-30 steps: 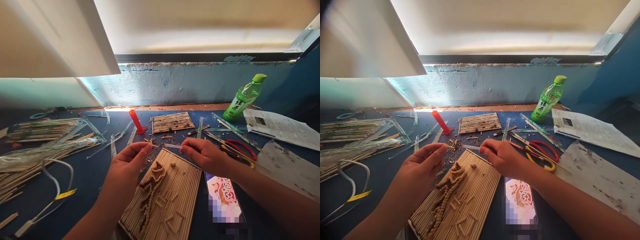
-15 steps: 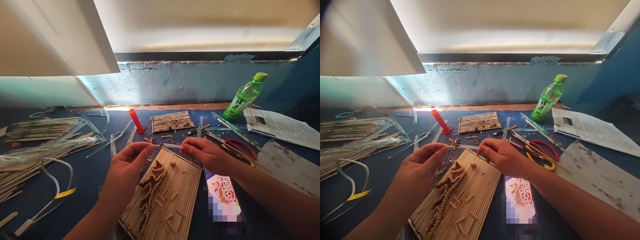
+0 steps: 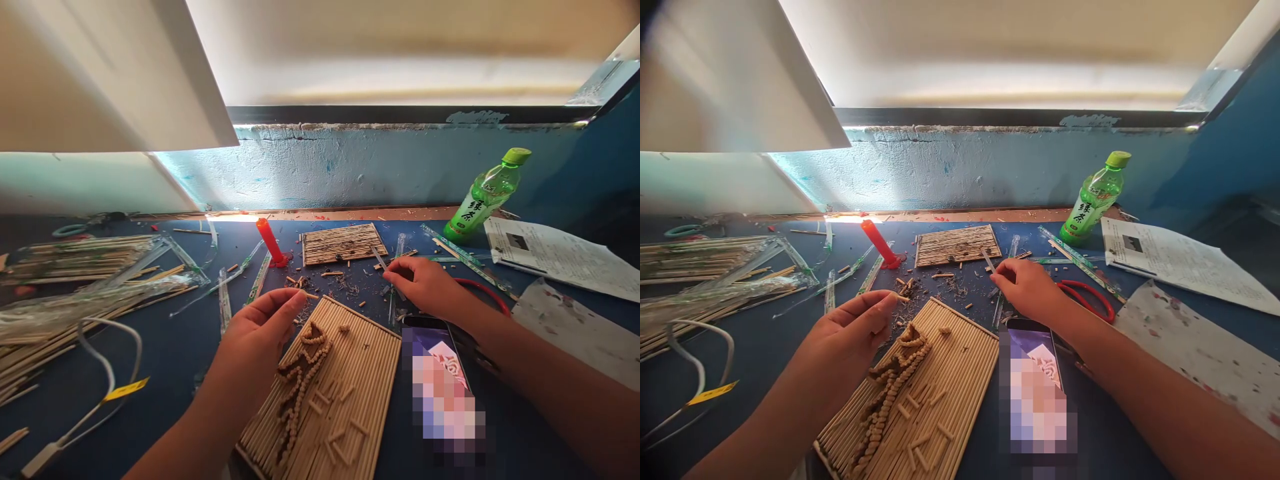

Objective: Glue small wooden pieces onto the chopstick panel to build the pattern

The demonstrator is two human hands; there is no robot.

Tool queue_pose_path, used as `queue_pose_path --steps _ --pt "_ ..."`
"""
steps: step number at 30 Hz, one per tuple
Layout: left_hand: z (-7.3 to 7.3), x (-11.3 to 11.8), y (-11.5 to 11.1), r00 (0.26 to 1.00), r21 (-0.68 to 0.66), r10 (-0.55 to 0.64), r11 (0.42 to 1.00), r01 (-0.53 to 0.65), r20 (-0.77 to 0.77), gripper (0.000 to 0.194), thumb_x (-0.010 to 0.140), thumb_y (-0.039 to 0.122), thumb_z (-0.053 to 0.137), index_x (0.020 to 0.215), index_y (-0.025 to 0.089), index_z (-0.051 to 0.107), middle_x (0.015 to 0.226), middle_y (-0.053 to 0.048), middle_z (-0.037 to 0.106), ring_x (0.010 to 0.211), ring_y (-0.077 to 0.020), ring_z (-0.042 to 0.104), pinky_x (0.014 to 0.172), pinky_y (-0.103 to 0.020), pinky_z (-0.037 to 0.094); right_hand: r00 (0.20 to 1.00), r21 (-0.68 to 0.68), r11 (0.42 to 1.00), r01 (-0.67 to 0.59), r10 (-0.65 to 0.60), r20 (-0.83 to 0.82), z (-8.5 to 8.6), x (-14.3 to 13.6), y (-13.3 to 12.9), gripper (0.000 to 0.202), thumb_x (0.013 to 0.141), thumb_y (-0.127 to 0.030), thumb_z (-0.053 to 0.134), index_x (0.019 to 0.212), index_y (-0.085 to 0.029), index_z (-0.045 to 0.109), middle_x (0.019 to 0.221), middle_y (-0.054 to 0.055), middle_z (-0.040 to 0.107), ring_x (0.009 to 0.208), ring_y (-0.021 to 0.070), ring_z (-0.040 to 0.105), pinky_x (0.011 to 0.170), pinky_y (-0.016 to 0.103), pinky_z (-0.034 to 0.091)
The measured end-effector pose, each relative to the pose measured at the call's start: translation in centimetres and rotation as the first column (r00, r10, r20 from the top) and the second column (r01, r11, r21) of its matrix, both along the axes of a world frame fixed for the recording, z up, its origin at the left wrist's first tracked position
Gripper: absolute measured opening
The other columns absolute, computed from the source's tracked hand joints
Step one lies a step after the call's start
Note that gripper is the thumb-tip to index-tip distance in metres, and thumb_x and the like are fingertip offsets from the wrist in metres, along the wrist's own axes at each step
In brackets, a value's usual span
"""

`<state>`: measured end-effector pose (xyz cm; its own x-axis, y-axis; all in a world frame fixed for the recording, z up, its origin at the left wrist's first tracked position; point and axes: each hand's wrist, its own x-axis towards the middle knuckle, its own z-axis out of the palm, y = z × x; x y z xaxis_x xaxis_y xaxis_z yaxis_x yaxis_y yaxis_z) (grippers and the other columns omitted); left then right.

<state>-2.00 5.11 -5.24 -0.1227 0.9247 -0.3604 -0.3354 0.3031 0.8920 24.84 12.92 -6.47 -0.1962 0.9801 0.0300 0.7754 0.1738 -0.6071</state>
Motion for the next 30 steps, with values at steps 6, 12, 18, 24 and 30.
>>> queue_pose_path --steps 6,12,18,24,30 --pt "0.3 0.2 -0.1 0.998 -0.042 -0.032 0.999 0.035 0.061 0.023 0.072 0.031 0.085 0.087 0.02 0.072 0.063 0.005 0.059 0.055 -0.005 0.051 0.052 -0.011 0.043 0.999 0.032 0.999 0.027 -0.028 0.023 -0.3 -0.6 -0.3 0.016 0.082 -0.034 0.063 0.089 -0.019 0.066 0.079 0.003 0.071 0.069 0.0172 0.063 0.065 0.029 0.045" --pt "-0.2 -0.2 -0.5 0.989 0.004 -0.104 0.994 0.105 -0.108 0.027 0.074 0.038 0.082 0.091 0.021 0.072 0.076 0.001 0.066 0.067 -0.0088 0.057 0.06 -0.015 0.045 1.0 0.071 0.997 -0.006 0.007 -0.01 -0.9 -0.7 -0.2 0.014 0.082 -0.033 0.063 0.086 -0.019 0.066 0.08 0.004 0.072 0.071 0.0181 0.065 0.067 0.03 0.046" --pt "-0.1 0.0 -0.7 0.963 0.016 -0.145 0.988 0.152 -0.227 0.03 0.075 0.044 0.079 0.093 0.022 0.072 0.08 -0.001 0.067 0.069 -0.0108 0.056 0.06 -0.018 0.043 1.0 0.066 0.998 0.0 -0.001 0.015 -0.7 -0.9 -0.3 0.014 0.083 -0.032 0.064 0.086 -0.019 0.067 0.08 0.004 0.072 0.072 0.0178 0.065 0.067 0.03 0.046" --pt "0.9 0.5 -0.8 0.935 0.03 -0.155 0.984 0.174 -0.318 0.029 0.073 0.046 0.08 0.086 0.022 0.073 0.073 -0.001 0.066 0.062 -0.0106 0.055 0.056 -0.018 0.043 1.0 0.097 0.995 0.028 -0.028 -0.002 -0.7 -0.6 -0.1 0.02 0.082 -0.037 0.065 0.089 -0.018 0.067 0.082 0.004 0.071 0.073 0.0176 0.064 0.067 0.03 0.047" --pt "0.9 0.6 -0.9 0.925 0.037 -0.164 0.981 0.188 -0.344 0.027 0.074 0.046 0.079 0.086 0.023 0.074 0.077 -0.003 0.07 0.069 -0.0152 0.062 0.061 -0.022 0.048 1.0 0.2 0.98 -0.005 0.011 -0.027 0.9 -1.3 -1.2 0.016 0.087 -0.034 0.061 0.091 -0.019 0.066 0.082 0.004 0.07 0.069 0.0163 0.061 0.065 0.03 0.044"
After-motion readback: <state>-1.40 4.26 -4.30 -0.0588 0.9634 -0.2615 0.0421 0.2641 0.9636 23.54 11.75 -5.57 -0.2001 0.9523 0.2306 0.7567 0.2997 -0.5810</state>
